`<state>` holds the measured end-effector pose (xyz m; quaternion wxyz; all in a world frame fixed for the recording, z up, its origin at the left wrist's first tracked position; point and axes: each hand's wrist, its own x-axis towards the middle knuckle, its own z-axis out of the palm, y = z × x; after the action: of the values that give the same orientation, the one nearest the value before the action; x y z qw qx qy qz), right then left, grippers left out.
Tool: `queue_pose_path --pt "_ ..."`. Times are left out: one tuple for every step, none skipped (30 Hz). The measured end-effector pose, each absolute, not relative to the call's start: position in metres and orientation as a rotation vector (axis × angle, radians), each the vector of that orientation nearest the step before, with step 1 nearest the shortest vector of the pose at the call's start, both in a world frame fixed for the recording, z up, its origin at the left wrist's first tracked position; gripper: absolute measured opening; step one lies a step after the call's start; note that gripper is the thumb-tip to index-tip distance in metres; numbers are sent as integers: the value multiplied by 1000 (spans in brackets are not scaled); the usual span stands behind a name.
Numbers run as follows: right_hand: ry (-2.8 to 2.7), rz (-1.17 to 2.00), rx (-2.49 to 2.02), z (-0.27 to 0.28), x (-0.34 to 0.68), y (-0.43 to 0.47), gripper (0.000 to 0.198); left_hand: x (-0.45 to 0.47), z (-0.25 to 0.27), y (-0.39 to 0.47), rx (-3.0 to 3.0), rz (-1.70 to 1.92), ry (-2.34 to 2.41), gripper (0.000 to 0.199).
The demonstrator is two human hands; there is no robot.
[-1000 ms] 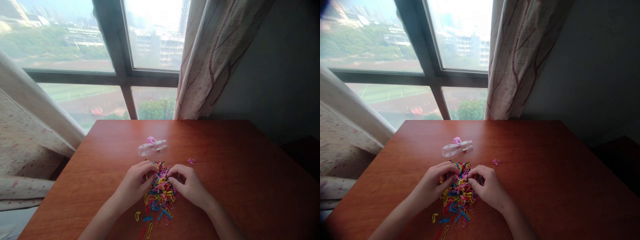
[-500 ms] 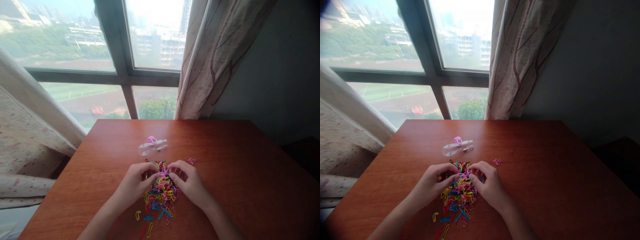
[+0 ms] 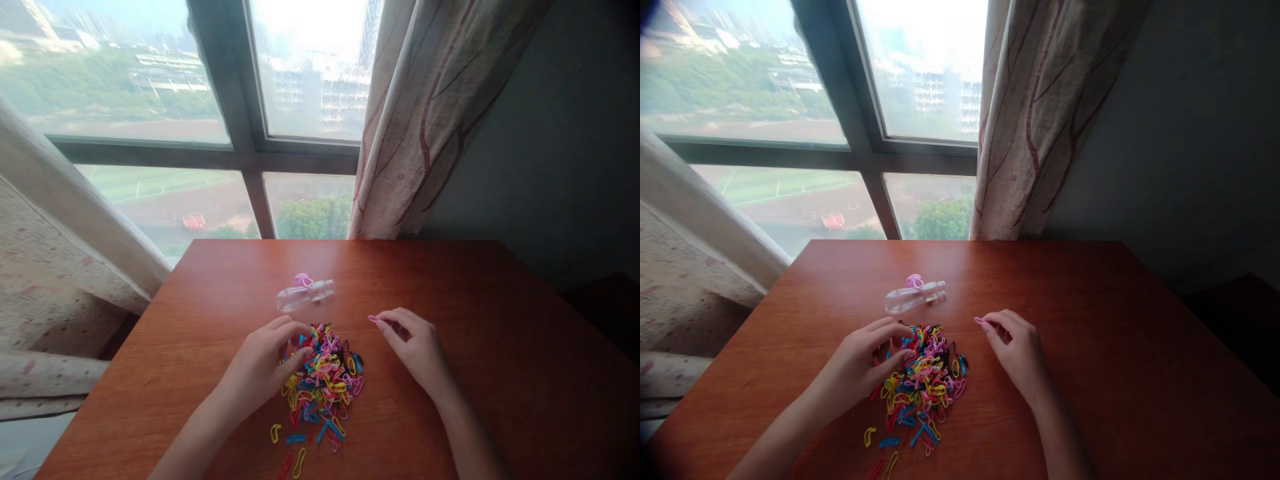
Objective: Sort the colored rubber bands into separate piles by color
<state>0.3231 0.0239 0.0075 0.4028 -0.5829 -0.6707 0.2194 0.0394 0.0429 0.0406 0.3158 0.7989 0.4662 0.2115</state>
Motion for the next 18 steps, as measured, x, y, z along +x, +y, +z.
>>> queue_pose_path --pt "-1701 496 -1522 4 332 26 24 35 40 45 2147 518 1244 17" --pt "-1716 453 -1567 0 340 28 26 32 39 46 2180 480 1260 18" --pt "-1736 422 -1600 -3 346 29 27 31 38 47 2206 440 1274 19" --pt "-1761 406 -1625 -6 350 30 27 30 37 48 2231 396 1285 20" --pt "-1784 400 -1643 -9 353 30 27 30 36 48 2255 352 1290 20" --pt "-1802 399 -1655 -11 354 30 26 32 35 47 2278 317 1294 20" --pt "-1813 400 -1666 -12 354 30 24 33 34 46 2298 294 1295 18" --pt "-1814 399 -1674 -14 354 30 23 34 32 46 2316 284 1291 17" --pt "-1808 395 -1681 -14 354 29 22 35 31 45 2333 288 1285 16" --pt "-1799 391 -1686 -15 354 29 22 36 31 45 2344 301 1278 16" --pt "-1789 389 -1687 -15 354 29 21 36 30 44 2351 319 1270 18" --pt "-1779 387 -1686 -16 354 29 21 36 30 44 2355 340 1263 20" --pt "-1767 386 -1685 -16 354 29 21 36 30 43 2357 360 1257 23" --pt "-1755 387 -1683 -16 354 29 20 36 31 43 2358 372 1252 24" --pt "-1743 389 -1680 -16 354 30 20 36 31 43 2360 375 1251 23" --pt "-1734 390 -1676 -16 354 30 21 36 31 43 2362 365 1255 21" --pt "-1728 391 -1672 -15 354 30 21 36 31 43 2364 346 1261 19" --pt "-1726 390 -1668 -15 353 30 21 36 31 43 2366 323 1269 18"
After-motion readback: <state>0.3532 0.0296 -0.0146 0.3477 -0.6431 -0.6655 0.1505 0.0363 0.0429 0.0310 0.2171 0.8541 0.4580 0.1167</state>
